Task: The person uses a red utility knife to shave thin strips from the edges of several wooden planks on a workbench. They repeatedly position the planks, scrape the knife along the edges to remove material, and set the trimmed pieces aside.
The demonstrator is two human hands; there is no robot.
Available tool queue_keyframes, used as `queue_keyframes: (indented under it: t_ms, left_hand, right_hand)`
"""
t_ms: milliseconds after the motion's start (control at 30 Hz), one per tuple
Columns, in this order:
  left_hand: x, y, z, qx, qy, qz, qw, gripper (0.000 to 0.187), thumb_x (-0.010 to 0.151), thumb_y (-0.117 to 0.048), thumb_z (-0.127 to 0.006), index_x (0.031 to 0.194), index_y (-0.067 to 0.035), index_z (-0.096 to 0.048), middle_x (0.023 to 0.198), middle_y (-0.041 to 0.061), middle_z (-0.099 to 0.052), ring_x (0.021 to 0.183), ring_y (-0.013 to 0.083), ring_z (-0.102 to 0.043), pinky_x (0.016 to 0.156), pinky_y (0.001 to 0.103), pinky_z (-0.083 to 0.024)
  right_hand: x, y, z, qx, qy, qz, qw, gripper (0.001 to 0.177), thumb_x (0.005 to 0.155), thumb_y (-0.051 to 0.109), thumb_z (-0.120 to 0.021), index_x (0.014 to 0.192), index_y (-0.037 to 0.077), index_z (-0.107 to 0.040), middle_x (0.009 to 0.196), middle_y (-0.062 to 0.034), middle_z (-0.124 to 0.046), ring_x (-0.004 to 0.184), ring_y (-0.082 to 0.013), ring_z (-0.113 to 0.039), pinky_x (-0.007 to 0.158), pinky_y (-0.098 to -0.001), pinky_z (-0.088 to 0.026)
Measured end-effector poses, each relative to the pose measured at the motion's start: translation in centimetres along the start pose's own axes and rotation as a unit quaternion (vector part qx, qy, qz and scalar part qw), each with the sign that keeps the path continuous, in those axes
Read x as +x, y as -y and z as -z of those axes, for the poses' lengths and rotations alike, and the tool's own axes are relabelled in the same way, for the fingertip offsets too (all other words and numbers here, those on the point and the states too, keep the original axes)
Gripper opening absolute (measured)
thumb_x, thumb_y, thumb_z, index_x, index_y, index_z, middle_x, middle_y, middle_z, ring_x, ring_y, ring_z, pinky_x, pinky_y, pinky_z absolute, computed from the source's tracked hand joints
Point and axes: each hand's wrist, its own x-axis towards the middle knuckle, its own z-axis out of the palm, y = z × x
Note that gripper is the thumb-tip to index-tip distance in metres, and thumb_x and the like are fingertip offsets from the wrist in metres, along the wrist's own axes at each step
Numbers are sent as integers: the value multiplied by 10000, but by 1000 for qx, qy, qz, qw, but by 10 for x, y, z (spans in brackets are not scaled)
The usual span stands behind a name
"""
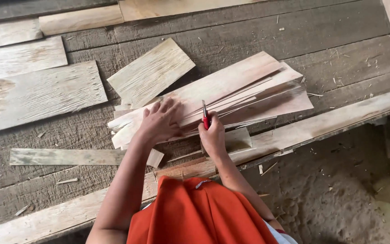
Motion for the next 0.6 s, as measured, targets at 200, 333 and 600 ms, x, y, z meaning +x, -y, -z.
queue_keyframes:
  t_ms: [200,333,600]
  left_hand:
    - [0,-10,27,-24,33,-6,999,767,833,-432,-668,1550,-379,-402,1623,-4,-400,1417,400,-443,1097,561,-461]
    - [20,7,18,-65,35,0,997,655,865,-497,-623,1494,-389,-479,1600,-42,-442,1395,380,-485,1105,535,-481]
    - [10,25,20,-187,-15,-31,982,732,799,-546,-734,1468,-320,-540,1561,-15,-503,1404,321,-489,1115,486,-468]
  right_hand:
    - [9,-18,-5,17,-12,83,996,219,823,105,-650,1033,67,-601,868,-200,-706,870,-422,-711,774,-530,-567]
    - [14,-28,-5,22,9,54,998,213,850,147,-645,1038,89,-561,885,-186,-705,839,-393,-714,769,-505,-562]
    - [92,-101,-32,348,-16,-126,929,374,882,250,-793,984,75,-478,761,-109,-624,600,-284,-730,566,-401,-632]
